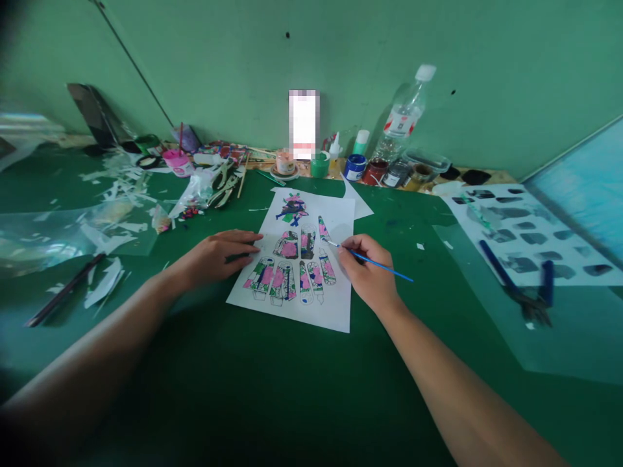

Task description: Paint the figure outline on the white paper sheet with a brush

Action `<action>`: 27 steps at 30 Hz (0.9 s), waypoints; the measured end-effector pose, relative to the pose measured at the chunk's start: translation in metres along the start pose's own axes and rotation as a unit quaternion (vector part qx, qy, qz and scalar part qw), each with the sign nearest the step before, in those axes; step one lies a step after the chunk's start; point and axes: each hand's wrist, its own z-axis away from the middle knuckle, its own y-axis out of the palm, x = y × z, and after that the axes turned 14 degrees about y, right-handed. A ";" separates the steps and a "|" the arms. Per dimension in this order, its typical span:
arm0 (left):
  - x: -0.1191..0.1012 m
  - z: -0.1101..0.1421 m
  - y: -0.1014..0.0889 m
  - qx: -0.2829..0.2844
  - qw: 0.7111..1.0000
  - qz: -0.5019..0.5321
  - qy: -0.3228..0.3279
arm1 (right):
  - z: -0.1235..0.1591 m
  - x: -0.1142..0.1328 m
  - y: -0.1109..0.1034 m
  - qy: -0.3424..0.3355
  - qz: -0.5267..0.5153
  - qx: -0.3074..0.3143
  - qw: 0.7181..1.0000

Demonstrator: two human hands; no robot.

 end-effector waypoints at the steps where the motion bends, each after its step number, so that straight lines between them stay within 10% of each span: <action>1: -0.002 -0.001 -0.001 -0.013 1.000 -0.006 -0.006 | -0.001 -0.001 0.000 -0.003 -0.004 -0.013 1.000; 16: -0.012 -0.005 -0.010 -0.311 0.927 -0.088 -0.190 | -0.001 -0.004 -0.001 -0.030 -0.020 -0.044 0.998; 20: -0.013 -0.004 -0.012 -0.273 0.929 -0.083 -0.237 | -0.002 -0.005 -0.001 -0.036 -0.017 -0.049 0.998; 27: -0.009 0.000 -0.011 -0.023 0.996 -0.035 -0.084 | -0.002 -0.005 -0.001 -0.042 -0.025 -0.058 0.997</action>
